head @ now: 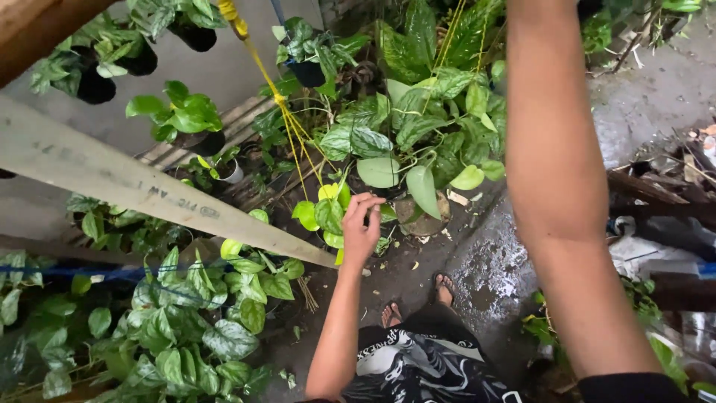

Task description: Inspecting plant leaves, adjusting vines on supports, and applying a spray treatment in a nursery.

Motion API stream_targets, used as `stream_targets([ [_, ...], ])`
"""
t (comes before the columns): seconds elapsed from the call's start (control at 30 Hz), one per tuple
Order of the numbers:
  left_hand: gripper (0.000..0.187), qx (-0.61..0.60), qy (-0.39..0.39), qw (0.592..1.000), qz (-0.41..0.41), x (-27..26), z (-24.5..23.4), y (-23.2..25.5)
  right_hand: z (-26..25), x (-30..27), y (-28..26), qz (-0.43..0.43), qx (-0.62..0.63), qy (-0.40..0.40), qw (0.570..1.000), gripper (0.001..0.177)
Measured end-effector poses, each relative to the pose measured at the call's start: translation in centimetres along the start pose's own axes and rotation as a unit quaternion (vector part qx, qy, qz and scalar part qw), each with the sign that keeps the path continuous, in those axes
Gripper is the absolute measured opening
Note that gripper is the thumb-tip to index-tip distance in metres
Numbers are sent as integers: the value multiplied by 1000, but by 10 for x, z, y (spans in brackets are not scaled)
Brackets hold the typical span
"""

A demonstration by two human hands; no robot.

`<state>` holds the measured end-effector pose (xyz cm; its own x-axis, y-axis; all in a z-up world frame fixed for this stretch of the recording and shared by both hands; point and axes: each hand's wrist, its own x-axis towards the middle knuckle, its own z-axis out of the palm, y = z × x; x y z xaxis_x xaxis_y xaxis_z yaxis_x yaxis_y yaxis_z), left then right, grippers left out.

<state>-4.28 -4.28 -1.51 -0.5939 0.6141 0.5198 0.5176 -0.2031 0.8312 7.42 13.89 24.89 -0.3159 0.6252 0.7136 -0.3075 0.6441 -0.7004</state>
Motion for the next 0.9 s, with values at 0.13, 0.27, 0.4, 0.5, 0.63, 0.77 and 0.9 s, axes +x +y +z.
stream_targets([
  [0.13,19,-2,2,1000,0,-1,1,-1,0,-2,3,-21,-23,-22,999,26],
  [0.27,19,5,2,1000,0,0,1,9,-7,-10,9,-39,-49,-36,997,13],
  [0.4,16,48,-9,999,12,5,5,22,-12,-48,36,-46,-74,-42,995,5],
  [0.5,14,101,-14,994,28,1,11,35,-12,-133,79,135,-105,-102,980,8],
  [0.63,25,135,-36,990,6,10,17,50,-9,-190,90,344,-140,-139,918,52],
  [0.77,29,175,-60,980,-72,11,23,42,-14,-208,94,395,-65,-110,910,62],
  [0.9,26,190,-19,978,-79,7,30,34,-12,-187,64,413,-29,-97,905,55],
])
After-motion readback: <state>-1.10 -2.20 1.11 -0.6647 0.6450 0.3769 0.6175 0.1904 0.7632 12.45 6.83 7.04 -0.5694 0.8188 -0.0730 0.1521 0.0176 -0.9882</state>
